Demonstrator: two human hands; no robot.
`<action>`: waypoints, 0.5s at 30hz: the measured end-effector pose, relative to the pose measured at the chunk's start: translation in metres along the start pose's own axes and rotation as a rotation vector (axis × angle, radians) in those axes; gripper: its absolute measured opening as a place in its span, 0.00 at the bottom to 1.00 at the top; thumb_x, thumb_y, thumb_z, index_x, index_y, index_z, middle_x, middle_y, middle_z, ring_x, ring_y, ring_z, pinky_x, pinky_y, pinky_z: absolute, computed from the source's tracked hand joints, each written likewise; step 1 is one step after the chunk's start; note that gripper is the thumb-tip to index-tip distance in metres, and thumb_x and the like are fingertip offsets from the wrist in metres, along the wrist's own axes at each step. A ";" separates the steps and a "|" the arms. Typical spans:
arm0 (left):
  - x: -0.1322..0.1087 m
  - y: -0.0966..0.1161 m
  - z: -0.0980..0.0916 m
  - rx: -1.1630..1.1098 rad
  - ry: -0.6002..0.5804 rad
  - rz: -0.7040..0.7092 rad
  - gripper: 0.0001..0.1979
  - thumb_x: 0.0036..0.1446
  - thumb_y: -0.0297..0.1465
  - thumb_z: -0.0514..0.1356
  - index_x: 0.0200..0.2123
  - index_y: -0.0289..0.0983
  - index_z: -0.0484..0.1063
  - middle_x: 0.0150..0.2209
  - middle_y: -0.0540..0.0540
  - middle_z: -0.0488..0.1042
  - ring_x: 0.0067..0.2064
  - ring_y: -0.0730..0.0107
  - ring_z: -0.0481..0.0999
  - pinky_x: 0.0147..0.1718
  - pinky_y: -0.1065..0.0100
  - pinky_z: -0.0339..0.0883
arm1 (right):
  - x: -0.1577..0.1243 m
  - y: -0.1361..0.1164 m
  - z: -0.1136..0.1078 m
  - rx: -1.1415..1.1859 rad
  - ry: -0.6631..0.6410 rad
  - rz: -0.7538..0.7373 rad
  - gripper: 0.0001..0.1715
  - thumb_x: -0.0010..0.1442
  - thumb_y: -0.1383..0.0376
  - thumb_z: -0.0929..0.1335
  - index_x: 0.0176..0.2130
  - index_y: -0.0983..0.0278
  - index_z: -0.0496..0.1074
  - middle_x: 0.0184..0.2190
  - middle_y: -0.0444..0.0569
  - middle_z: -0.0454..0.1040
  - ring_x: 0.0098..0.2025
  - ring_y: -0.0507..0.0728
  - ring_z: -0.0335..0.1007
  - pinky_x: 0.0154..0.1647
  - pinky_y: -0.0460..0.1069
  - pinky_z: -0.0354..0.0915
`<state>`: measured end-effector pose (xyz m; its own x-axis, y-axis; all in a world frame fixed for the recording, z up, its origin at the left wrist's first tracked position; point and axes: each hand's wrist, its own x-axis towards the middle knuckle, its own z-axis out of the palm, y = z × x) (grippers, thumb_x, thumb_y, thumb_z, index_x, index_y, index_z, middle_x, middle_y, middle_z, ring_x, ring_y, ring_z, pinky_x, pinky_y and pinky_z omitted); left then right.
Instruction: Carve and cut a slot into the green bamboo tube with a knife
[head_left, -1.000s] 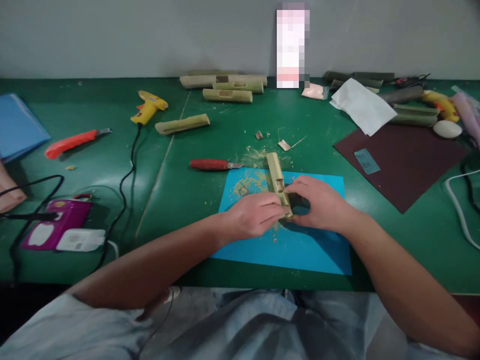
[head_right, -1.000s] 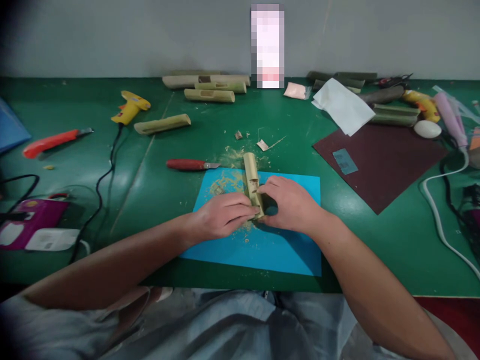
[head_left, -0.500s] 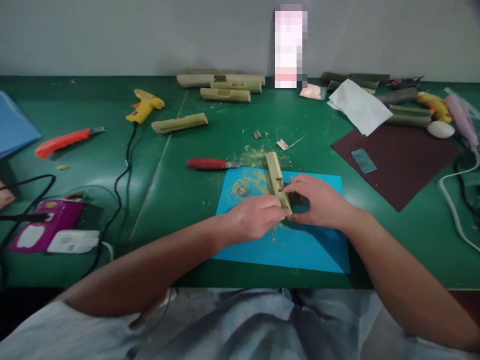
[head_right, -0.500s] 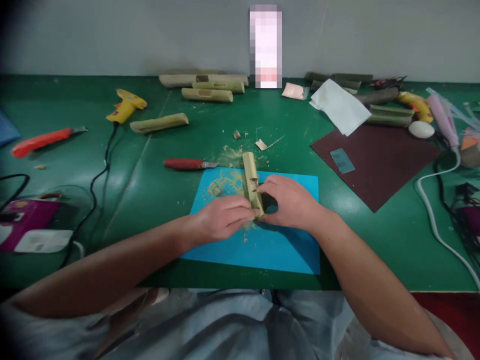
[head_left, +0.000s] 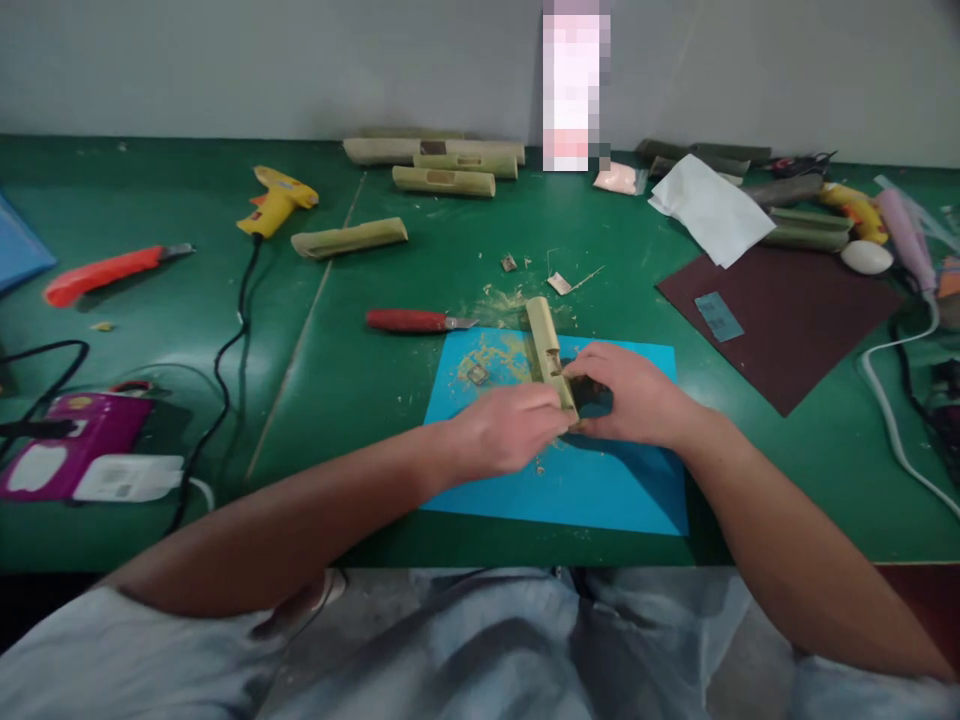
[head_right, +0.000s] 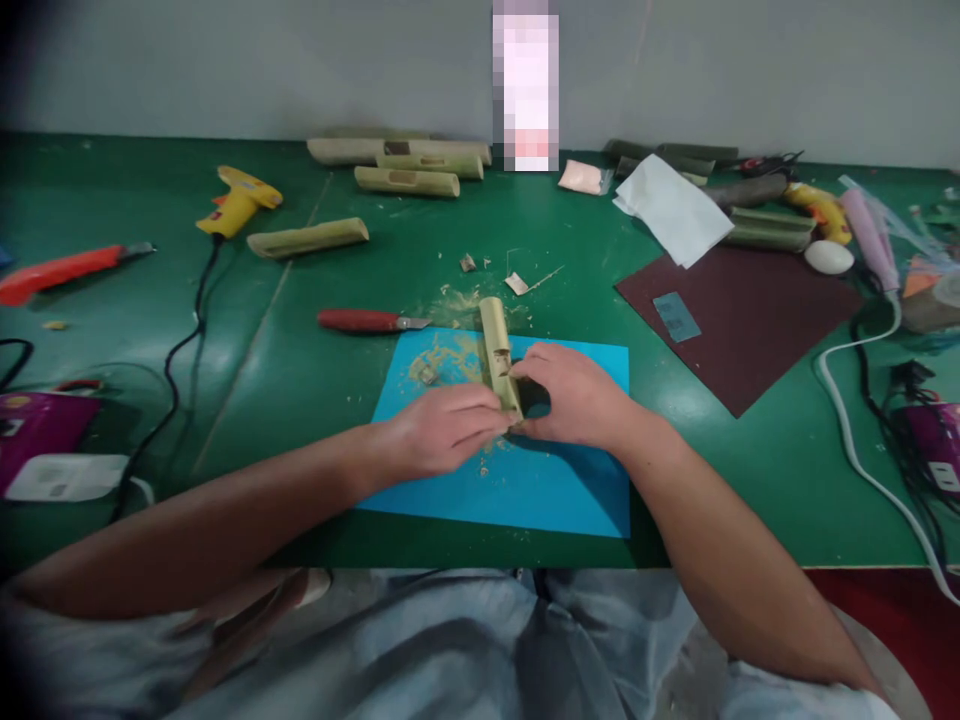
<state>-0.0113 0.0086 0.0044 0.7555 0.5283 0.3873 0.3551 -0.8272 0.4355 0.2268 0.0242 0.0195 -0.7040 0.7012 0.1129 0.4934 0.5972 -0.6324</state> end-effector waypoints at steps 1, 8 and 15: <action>0.000 0.000 0.000 -0.006 -0.008 -0.003 0.16 0.74 0.32 0.51 0.43 0.35 0.78 0.37 0.43 0.77 0.38 0.68 0.77 0.38 0.69 0.71 | 0.000 0.000 0.000 0.002 -0.001 0.001 0.22 0.54 0.57 0.76 0.47 0.61 0.73 0.42 0.51 0.74 0.44 0.60 0.70 0.45 0.54 0.65; -0.003 -0.001 -0.005 0.020 -0.044 -0.038 0.15 0.73 0.31 0.51 0.44 0.36 0.78 0.38 0.43 0.77 0.39 0.68 0.77 0.39 0.69 0.72 | 0.000 0.000 0.000 0.000 0.007 0.003 0.22 0.53 0.58 0.76 0.47 0.60 0.73 0.41 0.50 0.74 0.43 0.60 0.70 0.44 0.54 0.65; -0.004 0.002 -0.001 -0.011 -0.034 -0.072 0.14 0.72 0.30 0.53 0.44 0.36 0.78 0.38 0.43 0.76 0.38 0.68 0.77 0.38 0.68 0.71 | 0.000 0.001 0.001 -0.002 0.003 0.012 0.22 0.54 0.57 0.75 0.47 0.60 0.73 0.42 0.51 0.74 0.44 0.61 0.71 0.44 0.55 0.65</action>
<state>-0.0138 0.0051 0.0050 0.7466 0.5793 0.3272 0.4031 -0.7851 0.4703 0.2271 0.0242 0.0187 -0.6964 0.7095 0.1078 0.5026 0.5894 -0.6325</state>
